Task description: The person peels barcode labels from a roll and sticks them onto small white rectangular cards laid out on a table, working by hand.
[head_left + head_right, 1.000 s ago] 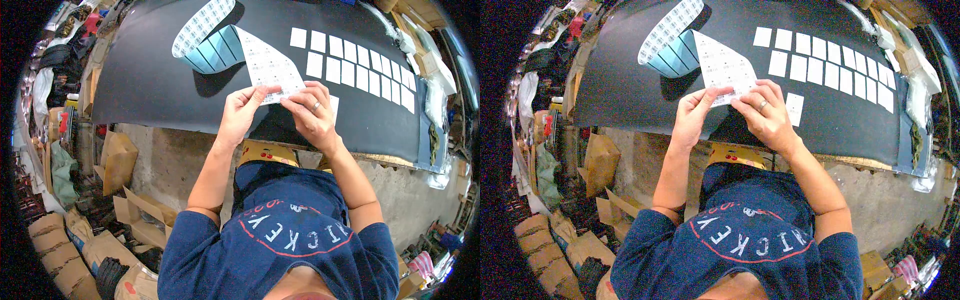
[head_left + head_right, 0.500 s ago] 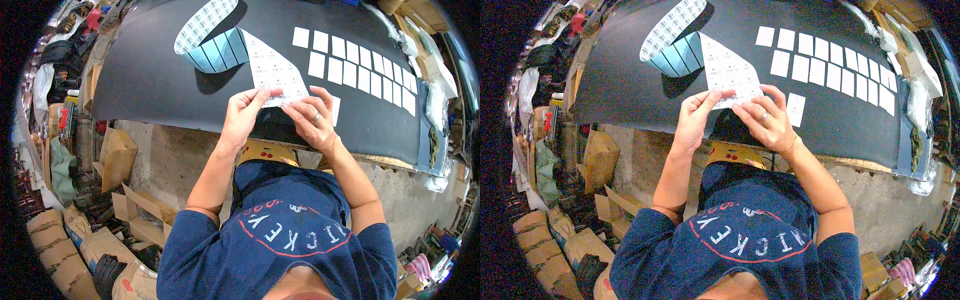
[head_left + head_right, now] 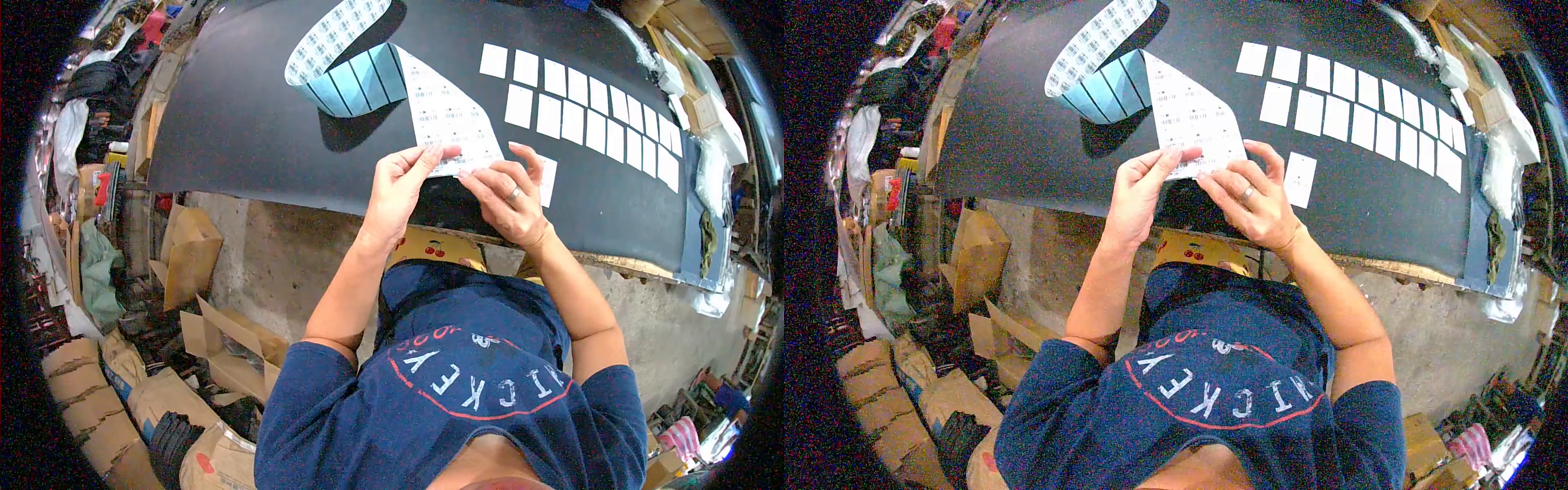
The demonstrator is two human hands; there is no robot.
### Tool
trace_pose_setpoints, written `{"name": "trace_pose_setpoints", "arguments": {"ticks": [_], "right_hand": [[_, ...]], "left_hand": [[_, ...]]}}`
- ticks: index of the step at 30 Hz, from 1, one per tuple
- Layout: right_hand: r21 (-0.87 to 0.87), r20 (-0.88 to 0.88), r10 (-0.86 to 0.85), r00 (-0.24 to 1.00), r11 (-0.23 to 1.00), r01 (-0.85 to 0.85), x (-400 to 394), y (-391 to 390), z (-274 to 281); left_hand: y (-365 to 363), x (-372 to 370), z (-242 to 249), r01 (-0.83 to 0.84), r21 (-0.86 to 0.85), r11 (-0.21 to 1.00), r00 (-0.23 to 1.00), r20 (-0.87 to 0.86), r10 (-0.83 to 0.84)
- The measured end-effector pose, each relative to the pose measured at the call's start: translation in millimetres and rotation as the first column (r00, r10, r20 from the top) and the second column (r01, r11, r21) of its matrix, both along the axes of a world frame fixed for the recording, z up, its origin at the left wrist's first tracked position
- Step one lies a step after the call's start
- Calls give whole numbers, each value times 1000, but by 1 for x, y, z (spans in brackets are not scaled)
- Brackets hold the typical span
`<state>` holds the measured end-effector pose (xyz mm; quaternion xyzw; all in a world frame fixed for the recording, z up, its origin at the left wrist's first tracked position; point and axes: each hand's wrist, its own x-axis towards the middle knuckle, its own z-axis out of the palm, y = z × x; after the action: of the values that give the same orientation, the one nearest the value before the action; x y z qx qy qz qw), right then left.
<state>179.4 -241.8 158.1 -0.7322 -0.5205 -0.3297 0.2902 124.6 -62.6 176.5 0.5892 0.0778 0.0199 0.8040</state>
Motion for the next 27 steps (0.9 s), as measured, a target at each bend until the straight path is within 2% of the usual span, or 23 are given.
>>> {"name": "trace_pose_setpoints", "arguments": {"ticks": [5, 21, 27], "right_hand": [[-12, -13, 5, 1000, 1000, -5, 0, 0, -2], [-2, -17, 22, 1000, 1000, -22, -4, 2, -8], [-2, -14, 31, 999, 1000, -31, -6, 2, -7]], "left_hand": [[2, 0, -3, 8, -24, 1000, 999, -49, -9], [11, 3, -14, -21, -59, 998, 999, -41, 19], [16, 3, -10, -34, -135, 990, 996, -84, 23]]}}
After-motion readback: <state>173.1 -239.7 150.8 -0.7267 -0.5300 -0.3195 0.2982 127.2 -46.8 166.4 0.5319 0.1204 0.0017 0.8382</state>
